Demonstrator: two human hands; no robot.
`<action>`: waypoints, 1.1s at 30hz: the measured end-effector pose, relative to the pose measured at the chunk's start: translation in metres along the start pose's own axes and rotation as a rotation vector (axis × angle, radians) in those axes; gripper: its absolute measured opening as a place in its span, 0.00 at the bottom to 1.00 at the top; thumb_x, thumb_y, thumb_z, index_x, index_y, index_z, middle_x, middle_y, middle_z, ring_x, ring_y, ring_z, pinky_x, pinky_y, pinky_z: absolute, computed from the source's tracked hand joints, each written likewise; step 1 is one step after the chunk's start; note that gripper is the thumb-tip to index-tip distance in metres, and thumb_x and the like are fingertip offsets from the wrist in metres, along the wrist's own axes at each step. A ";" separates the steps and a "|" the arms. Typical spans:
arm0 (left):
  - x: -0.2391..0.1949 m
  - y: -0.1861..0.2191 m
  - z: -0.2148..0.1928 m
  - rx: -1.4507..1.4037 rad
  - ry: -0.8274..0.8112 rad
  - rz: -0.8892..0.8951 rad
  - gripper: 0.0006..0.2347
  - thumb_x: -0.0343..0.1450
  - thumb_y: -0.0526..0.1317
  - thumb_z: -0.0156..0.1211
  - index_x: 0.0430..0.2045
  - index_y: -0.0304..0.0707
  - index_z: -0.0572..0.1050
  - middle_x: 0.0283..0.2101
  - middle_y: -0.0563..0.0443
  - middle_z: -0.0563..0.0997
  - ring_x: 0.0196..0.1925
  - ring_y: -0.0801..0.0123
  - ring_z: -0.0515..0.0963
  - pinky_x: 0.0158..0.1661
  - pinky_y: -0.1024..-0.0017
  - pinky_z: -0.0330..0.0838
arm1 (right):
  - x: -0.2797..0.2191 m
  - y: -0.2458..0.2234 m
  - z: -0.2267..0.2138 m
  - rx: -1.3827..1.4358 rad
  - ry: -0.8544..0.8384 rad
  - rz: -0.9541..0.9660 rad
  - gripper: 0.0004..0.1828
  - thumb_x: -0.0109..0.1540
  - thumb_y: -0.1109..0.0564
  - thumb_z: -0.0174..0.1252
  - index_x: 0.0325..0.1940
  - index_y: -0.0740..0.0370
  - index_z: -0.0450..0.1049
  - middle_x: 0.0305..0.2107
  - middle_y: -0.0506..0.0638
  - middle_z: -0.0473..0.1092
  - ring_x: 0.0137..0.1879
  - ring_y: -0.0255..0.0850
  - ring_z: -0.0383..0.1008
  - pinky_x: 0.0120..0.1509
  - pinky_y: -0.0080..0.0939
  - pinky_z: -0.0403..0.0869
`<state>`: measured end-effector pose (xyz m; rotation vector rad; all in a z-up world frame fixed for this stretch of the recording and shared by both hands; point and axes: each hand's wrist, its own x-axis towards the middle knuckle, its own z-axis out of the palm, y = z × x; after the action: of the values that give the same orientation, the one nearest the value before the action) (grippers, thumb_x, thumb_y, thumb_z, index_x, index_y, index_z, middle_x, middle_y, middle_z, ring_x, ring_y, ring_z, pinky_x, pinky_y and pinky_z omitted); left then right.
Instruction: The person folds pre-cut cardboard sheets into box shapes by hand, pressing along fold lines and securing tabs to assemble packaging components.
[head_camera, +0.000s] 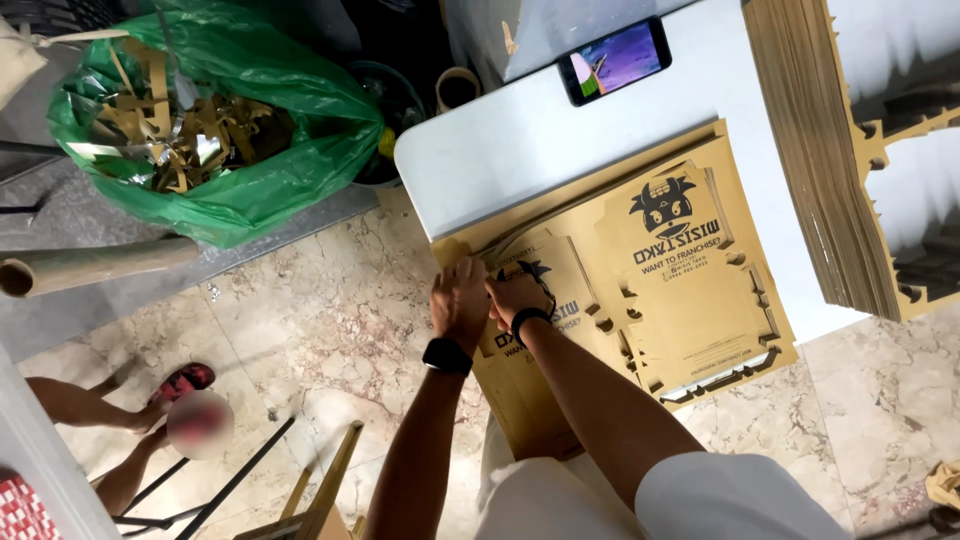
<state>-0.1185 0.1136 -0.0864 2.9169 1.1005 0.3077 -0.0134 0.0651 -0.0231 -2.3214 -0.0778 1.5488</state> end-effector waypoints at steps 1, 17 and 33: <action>0.005 -0.006 -0.004 0.007 0.001 -0.002 0.05 0.66 0.36 0.59 0.23 0.49 0.69 0.29 0.58 0.69 0.28 0.67 0.76 0.30 0.71 0.72 | -0.011 -0.007 -0.005 0.000 -0.005 -0.005 0.34 0.59 0.30 0.59 0.09 0.57 0.73 0.05 0.51 0.67 0.11 0.38 0.68 0.20 0.37 0.72; 0.001 -0.032 -0.068 -0.710 -0.608 -0.914 0.29 0.61 0.64 0.63 0.42 0.39 0.69 0.41 0.33 0.83 0.49 0.38 0.83 0.50 0.44 0.78 | -0.073 -0.065 -0.052 -0.221 -0.255 -0.153 0.22 0.64 0.49 0.53 0.18 0.61 0.70 0.13 0.50 0.71 0.16 0.37 0.71 0.24 0.35 0.70; -0.003 -0.010 -0.100 -0.944 -0.443 -0.961 0.22 0.63 0.56 0.66 0.40 0.39 0.71 0.33 0.39 0.83 0.41 0.42 0.85 0.42 0.47 0.77 | 0.002 -0.041 -0.020 -0.033 -0.164 -0.078 0.16 0.62 0.53 0.60 0.20 0.58 0.72 0.11 0.52 0.70 0.13 0.38 0.68 0.15 0.35 0.66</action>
<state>-0.1456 0.1135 0.0105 1.3648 1.5190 0.0853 0.0112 0.0984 -0.0048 -2.1840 -0.2333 1.7080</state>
